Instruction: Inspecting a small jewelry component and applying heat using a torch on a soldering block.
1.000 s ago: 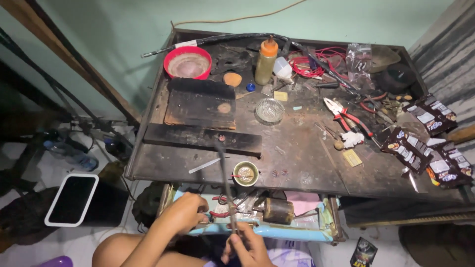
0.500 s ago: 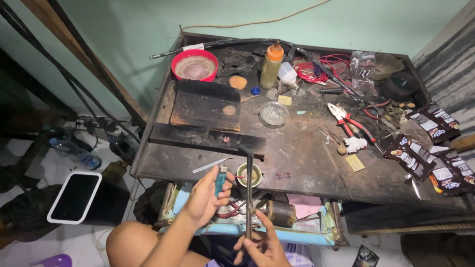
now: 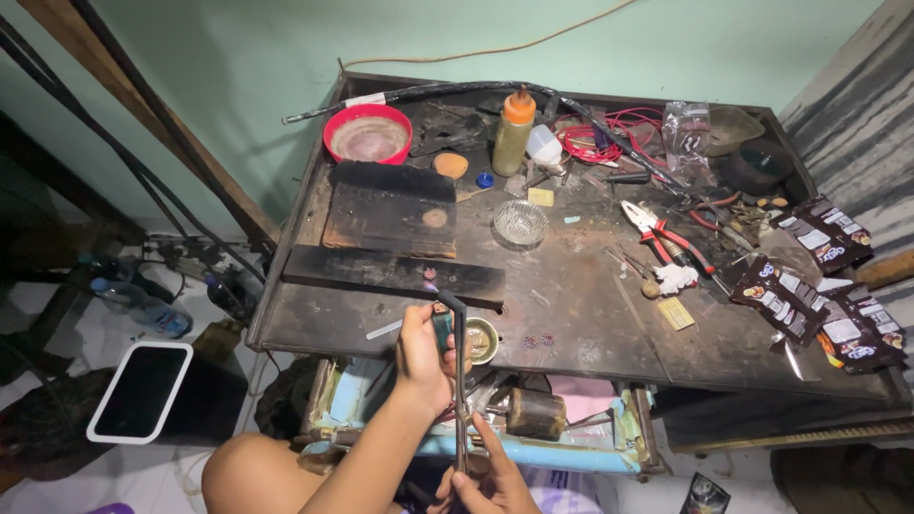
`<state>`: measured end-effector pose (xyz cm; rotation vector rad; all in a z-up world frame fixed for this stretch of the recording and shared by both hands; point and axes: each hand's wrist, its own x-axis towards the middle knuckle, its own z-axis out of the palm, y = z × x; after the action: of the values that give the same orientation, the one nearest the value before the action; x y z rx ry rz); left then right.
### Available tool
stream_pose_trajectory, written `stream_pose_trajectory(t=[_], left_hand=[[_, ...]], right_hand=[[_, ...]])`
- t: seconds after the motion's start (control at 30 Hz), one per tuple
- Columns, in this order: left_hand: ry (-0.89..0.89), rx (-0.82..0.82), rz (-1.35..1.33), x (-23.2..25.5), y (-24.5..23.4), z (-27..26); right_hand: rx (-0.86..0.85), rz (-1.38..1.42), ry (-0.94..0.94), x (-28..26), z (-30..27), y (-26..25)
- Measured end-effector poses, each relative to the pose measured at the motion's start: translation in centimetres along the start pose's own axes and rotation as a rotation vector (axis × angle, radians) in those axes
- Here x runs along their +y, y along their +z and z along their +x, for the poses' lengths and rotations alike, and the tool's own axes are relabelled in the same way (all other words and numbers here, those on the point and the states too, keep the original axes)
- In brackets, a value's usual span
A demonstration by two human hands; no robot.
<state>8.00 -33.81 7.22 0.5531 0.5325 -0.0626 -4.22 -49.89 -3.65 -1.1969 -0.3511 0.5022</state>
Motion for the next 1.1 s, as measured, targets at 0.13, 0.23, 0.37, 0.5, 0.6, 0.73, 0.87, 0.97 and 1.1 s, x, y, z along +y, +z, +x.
stream_pose_trajectory(t=[0.13,0.23,0.37,0.5,0.6,0.73,0.87,0.97,1.1], left_hand=[[0.053,0.123,0.135,0.5,0.4,-1.7],[0.002,0.117,0.177,0.7,-1.0,-1.5],[0.086,0.097,0.285,0.5,-3.7,-2.0],[0.69,0.283,1.579,0.5,-7.5,-5.4],[1.017,0.409,1.779,-1.0,-9.5,-8.5],[1.268,0.351,1.493,-4.2,-9.7,-10.8],[0.808,0.572,1.269,-4.8,-8.5,-11.5],[0.66,0.688,1.104,-4.6,-8.0,-11.4],[1.002,0.484,0.722,-4.8,-8.5,-10.1]], right_hand=[[-0.008,-0.05,-0.019,-0.9,0.4,0.5],[-0.083,-0.097,-0.082,-1.4,0.8,0.6],[-0.069,-0.161,0.001,-1.6,0.9,1.0],[-0.105,-0.287,0.015,-1.9,1.3,1.1],[-0.06,-0.413,0.187,-4.1,1.6,2.6],[-0.074,-0.587,0.308,-2.1,2.2,2.3],[-0.204,-0.486,0.257,-2.1,2.5,3.4],[-0.314,-0.587,0.477,-6.6,3.6,4.2],[-0.536,-0.665,0.04,-9.9,5.2,1.9]])
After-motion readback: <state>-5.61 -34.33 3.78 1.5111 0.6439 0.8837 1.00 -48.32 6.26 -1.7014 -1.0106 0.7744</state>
